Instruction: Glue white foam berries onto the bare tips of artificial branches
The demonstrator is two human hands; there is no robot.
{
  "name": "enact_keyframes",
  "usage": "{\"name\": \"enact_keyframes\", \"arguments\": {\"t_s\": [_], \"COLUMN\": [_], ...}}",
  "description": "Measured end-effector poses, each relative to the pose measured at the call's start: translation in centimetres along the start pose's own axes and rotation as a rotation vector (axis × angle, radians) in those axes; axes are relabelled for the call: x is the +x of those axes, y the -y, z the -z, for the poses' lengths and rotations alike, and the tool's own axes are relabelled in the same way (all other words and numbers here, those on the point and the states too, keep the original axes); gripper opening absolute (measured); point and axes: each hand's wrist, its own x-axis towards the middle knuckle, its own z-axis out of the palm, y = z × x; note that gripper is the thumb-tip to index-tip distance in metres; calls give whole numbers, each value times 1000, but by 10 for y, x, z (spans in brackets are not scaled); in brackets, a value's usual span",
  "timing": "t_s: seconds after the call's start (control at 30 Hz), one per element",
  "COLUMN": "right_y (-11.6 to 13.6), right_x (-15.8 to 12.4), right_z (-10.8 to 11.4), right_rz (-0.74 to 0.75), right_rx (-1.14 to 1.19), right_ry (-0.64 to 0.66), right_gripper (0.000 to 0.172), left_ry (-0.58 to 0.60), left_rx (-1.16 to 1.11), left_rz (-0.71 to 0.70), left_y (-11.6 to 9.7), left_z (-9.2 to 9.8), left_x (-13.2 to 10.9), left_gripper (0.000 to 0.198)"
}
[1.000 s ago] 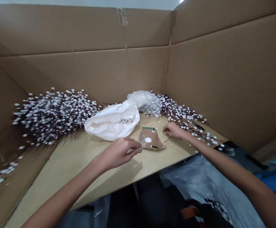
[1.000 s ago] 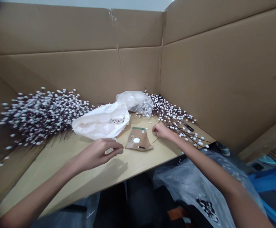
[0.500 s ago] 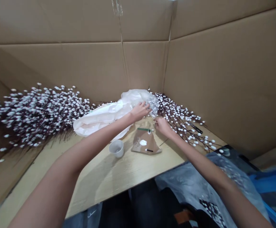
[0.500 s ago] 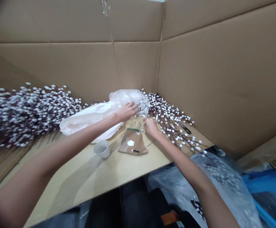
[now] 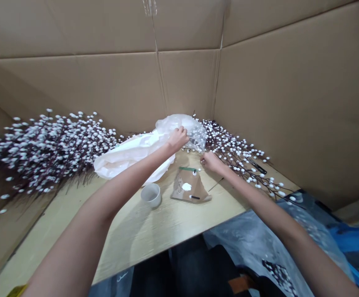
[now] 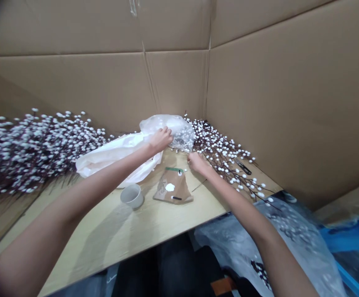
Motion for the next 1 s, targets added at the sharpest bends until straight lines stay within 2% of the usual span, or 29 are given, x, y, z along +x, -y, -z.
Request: {"name": "enact_keyframes", "arguments": {"t_s": [0.17,0.43,0.73,1.0], "right_y": [11,29,21,10], "right_x": [-11,-20,-9,-10], "right_z": [9,9,10,7], "right_rz": [64,128,108,40], "right_rx": [87,178,304,442], "right_ry": [-43,25,163,128], "right_gripper": [32,30,26,20], "left_ry": [10,0,3,-85], "left_rx": [14,41,1,8], "left_rz": [-2,-16,-33,-23], "left_y": [1,4,12,15], "left_z": [0,-9,-14,-9], "left_x": [-7,-12,-11,-9], "left_gripper": [25,29,30,29]}}
